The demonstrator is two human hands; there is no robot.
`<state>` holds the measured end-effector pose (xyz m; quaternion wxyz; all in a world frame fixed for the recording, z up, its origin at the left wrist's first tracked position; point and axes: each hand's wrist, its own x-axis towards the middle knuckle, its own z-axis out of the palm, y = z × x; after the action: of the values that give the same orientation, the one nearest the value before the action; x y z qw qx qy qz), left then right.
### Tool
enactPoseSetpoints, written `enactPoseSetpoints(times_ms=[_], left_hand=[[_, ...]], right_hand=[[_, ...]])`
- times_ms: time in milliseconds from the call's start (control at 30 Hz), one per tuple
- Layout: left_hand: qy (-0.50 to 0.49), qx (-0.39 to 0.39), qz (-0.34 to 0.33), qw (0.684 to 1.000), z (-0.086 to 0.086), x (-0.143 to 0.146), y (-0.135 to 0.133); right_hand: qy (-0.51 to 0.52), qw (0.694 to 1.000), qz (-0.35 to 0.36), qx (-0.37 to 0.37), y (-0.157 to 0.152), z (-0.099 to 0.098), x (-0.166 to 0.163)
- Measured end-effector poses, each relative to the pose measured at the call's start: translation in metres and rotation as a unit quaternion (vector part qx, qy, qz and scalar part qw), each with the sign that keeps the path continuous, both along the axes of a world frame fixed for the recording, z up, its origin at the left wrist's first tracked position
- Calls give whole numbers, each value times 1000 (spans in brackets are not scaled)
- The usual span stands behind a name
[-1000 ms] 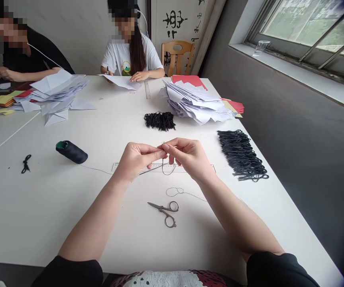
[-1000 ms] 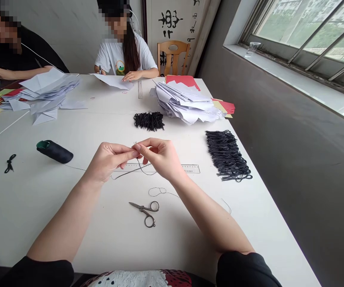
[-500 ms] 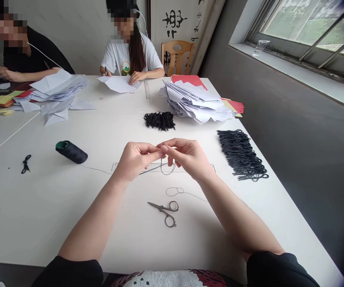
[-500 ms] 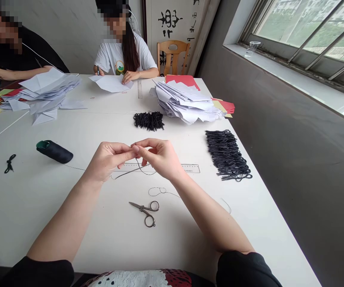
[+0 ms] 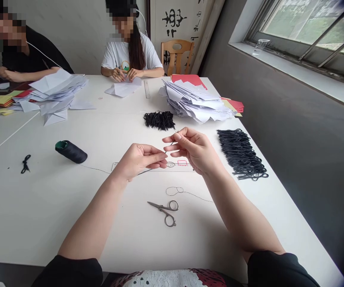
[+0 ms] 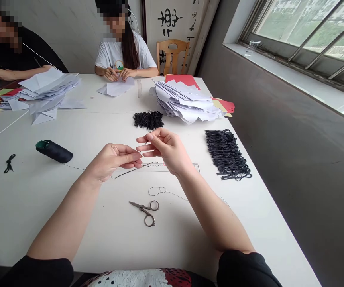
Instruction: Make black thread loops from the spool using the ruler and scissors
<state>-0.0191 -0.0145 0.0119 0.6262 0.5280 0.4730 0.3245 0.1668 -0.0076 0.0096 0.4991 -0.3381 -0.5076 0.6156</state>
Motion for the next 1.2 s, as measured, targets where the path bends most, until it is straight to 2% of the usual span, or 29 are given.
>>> enactPoseSetpoints(times_ms=[267, 533, 667, 800, 900, 1000, 1100, 1200], left_hand=[[43, 51, -52, 996, 8, -2, -5], [-20, 68, -90, 993, 5, 6, -7], [-10, 50, -82, 995, 5, 9, -8], [18, 27, -38, 999, 4, 5, -5], [37, 4, -22, 999, 0, -2, 2], [66, -22, -47, 997, -7, -13, 12], [106, -35, -67, 992, -13, -25, 21], [160, -29, -71, 984, -16, -36, 26]], right_hand=[[-28, 999, -21, 31, -13, 13, 3], [-59, 997, -30, 39, -17, 15, 1], [-62, 997, -25, 39, -16, 14, 1], [-22, 999, -33, 14, -8, 9, 4], [38, 995, -84, -26, 9, 2, 12], [87, 983, -156, -41, 31, -10, 26], [118, 967, -223, -37, 52, -21, 43], [138, 946, -294, 2, 67, -28, 61]])
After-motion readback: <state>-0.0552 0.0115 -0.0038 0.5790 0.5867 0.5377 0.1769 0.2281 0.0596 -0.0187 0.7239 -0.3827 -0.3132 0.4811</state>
